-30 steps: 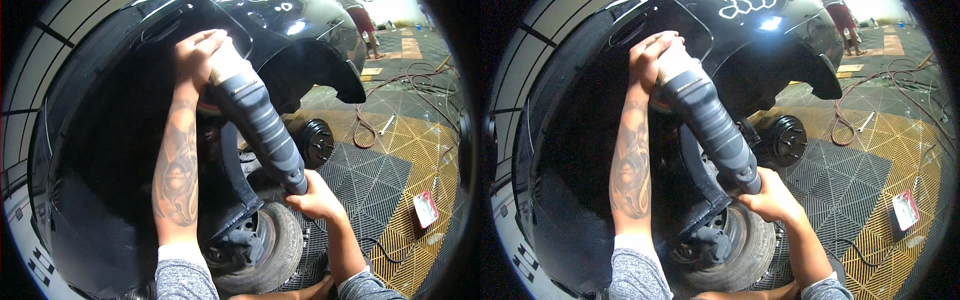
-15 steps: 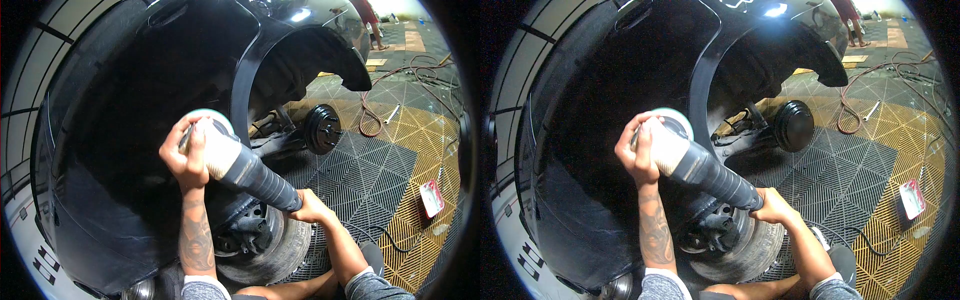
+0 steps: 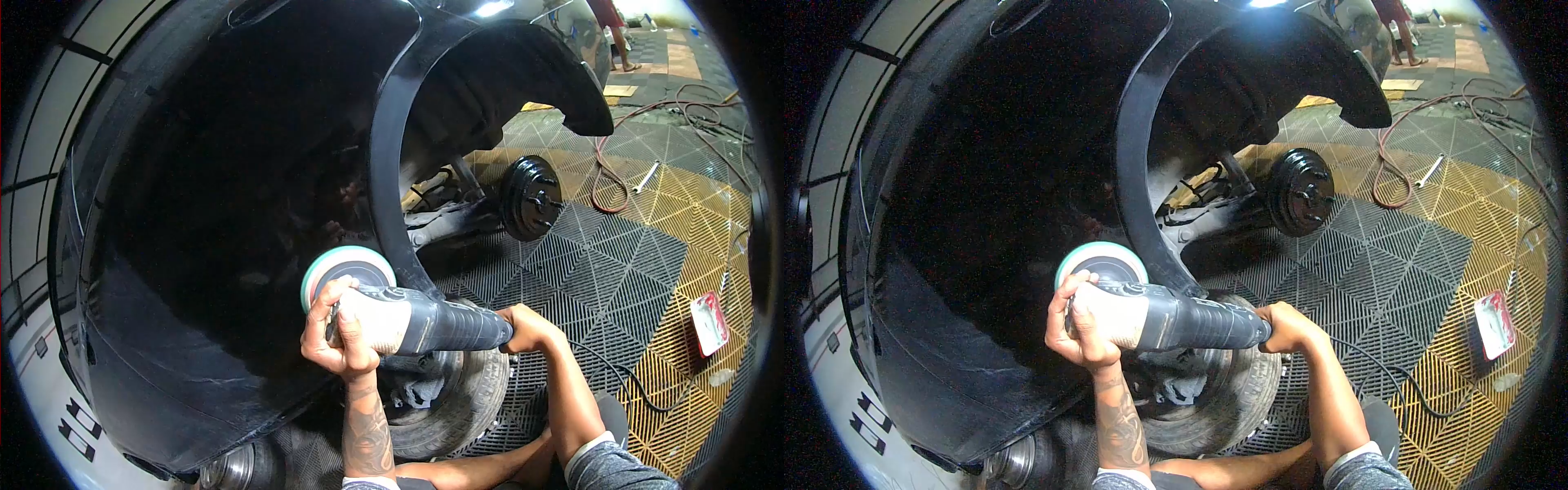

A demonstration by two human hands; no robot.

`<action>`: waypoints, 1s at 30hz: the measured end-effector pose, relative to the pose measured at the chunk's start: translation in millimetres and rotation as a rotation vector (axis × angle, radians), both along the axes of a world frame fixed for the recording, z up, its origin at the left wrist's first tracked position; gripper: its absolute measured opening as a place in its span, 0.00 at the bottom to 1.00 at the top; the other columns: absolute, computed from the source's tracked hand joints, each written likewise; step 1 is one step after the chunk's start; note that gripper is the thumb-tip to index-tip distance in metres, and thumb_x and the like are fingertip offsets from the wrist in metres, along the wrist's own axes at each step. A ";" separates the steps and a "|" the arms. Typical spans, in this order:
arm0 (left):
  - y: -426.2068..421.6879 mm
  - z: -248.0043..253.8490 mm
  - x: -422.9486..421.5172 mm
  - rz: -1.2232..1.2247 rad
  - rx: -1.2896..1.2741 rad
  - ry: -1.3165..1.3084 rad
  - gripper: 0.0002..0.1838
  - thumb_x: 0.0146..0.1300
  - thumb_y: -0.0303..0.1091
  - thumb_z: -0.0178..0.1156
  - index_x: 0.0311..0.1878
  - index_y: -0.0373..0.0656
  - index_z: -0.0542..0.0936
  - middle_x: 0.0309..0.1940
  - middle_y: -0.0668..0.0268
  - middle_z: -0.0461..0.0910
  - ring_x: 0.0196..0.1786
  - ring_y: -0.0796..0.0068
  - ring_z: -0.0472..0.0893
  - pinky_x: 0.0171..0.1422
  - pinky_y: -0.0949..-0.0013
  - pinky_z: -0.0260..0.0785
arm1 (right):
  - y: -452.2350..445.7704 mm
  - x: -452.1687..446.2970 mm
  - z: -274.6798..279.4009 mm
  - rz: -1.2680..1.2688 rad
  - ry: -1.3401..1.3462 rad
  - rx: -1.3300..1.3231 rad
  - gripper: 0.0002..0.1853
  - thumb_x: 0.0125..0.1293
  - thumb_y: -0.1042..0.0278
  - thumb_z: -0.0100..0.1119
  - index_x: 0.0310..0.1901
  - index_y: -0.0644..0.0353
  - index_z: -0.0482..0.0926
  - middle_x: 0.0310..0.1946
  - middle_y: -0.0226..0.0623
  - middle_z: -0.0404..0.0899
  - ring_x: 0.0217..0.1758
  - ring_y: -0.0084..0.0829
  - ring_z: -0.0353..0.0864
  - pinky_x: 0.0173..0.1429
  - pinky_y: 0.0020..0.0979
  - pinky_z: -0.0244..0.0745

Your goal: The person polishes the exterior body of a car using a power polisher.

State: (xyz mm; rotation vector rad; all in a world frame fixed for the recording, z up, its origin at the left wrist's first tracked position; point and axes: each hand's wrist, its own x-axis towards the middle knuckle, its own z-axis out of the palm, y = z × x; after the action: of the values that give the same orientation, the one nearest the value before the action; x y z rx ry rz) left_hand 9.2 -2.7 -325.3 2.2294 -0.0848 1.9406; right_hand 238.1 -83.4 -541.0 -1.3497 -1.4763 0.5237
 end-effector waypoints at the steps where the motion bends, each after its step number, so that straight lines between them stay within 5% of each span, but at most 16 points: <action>1: -1.5 2.7 2.5 0.002 -0.002 0.003 0.17 0.69 0.31 0.53 0.52 0.26 0.81 0.49 0.46 0.85 0.49 0.55 0.86 0.61 0.54 0.77 | 0.0 0.1 -0.3 0.002 0.003 -0.002 0.24 0.37 0.69 0.67 0.43 0.62 0.85 0.31 0.50 0.86 0.35 0.45 0.88 0.46 0.39 0.80; 6: -8.7 60.9 26.0 0.067 0.075 0.140 0.18 0.69 0.31 0.53 0.53 0.26 0.81 0.46 0.46 0.86 0.48 0.58 0.86 0.61 0.58 0.76 | -12.7 -9.0 30.1 -0.040 0.075 0.005 0.25 0.39 0.69 0.67 0.45 0.64 0.85 0.34 0.53 0.87 0.40 0.44 0.90 0.50 0.39 0.81; 7: -8.7 72.0 32.6 0.031 0.011 0.137 0.18 0.70 0.31 0.53 0.53 0.26 0.81 0.46 0.46 0.86 0.48 0.59 0.86 0.61 0.59 0.76 | -18.8 -13.5 41.4 -0.068 0.113 0.086 0.21 0.40 0.70 0.70 0.41 0.67 0.84 0.29 0.42 0.87 0.31 0.27 0.85 0.42 0.33 0.81; 12: -7.8 160.5 71.8 -0.036 0.036 0.289 0.19 0.72 0.33 0.54 0.57 0.27 0.80 0.49 0.48 0.86 0.50 0.60 0.86 0.61 0.60 0.77 | -42.7 -24.0 91.0 -0.025 0.240 0.373 0.31 0.47 0.66 0.72 0.57 0.65 0.79 0.44 0.54 0.87 0.49 0.48 0.89 0.58 0.39 0.80; 18: -6.6 242.4 150.0 -0.155 -0.031 0.449 0.21 0.70 0.35 0.56 0.58 0.27 0.80 0.50 0.48 0.86 0.50 0.59 0.87 0.61 0.61 0.78 | -59.1 -3.4 142.2 -0.063 0.303 0.490 0.29 0.54 0.62 0.67 0.57 0.67 0.78 0.42 0.52 0.87 0.46 0.40 0.88 0.56 0.39 0.80; 19: -0.4 264.7 185.5 -0.182 0.031 0.491 0.22 0.69 0.35 0.57 0.58 0.28 0.81 0.50 0.49 0.87 0.51 0.60 0.87 0.61 0.63 0.78 | -77.5 11.3 167.3 -0.067 0.376 0.321 0.27 0.55 0.62 0.65 0.56 0.69 0.78 0.42 0.50 0.87 0.46 0.36 0.86 0.57 0.38 0.79; 23: -9.4 291.4 264.9 -0.226 0.030 0.507 0.20 0.66 0.35 0.58 0.54 0.31 0.85 0.48 0.54 0.88 0.51 0.67 0.87 0.62 0.68 0.76 | -77.0 48.4 189.5 -0.105 0.493 0.270 0.14 0.59 0.63 0.64 0.39 0.65 0.79 0.25 0.31 0.79 0.24 0.22 0.78 0.31 0.30 0.77; 26: -11.9 303.1 297.7 -0.266 -0.012 0.477 0.15 0.61 0.34 0.68 0.46 0.32 0.89 0.40 0.61 0.90 0.42 0.75 0.86 0.51 0.72 0.77 | -77.2 62.7 199.2 -0.085 0.576 0.306 0.12 0.61 0.64 0.65 0.35 0.65 0.76 0.23 0.30 0.77 0.21 0.23 0.78 0.28 0.29 0.78; 29: -17.2 295.9 280.6 -0.394 -0.114 0.489 0.15 0.61 0.34 0.69 0.46 0.33 0.89 0.40 0.60 0.90 0.41 0.75 0.87 0.51 0.72 0.78 | -75.8 54.6 197.1 -0.094 0.537 0.282 0.12 0.61 0.64 0.67 0.36 0.64 0.77 0.23 0.31 0.78 0.21 0.22 0.77 0.27 0.29 0.76; 30: -22.0 284.1 259.4 -0.224 0.013 0.450 0.18 0.66 0.35 0.61 0.51 0.31 0.86 0.47 0.54 0.89 0.50 0.67 0.87 0.61 0.69 0.76 | -74.4 48.7 194.3 -0.100 0.512 0.258 0.13 0.60 0.64 0.68 0.36 0.64 0.77 0.24 0.32 0.79 0.21 0.21 0.77 0.26 0.28 0.75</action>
State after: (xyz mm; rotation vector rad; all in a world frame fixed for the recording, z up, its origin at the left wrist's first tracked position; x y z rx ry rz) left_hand 268.5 -24.7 -41.2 2.4809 -0.2698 1.2985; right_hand 286.8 -157.9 -346.7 -0.9870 -1.0113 0.5442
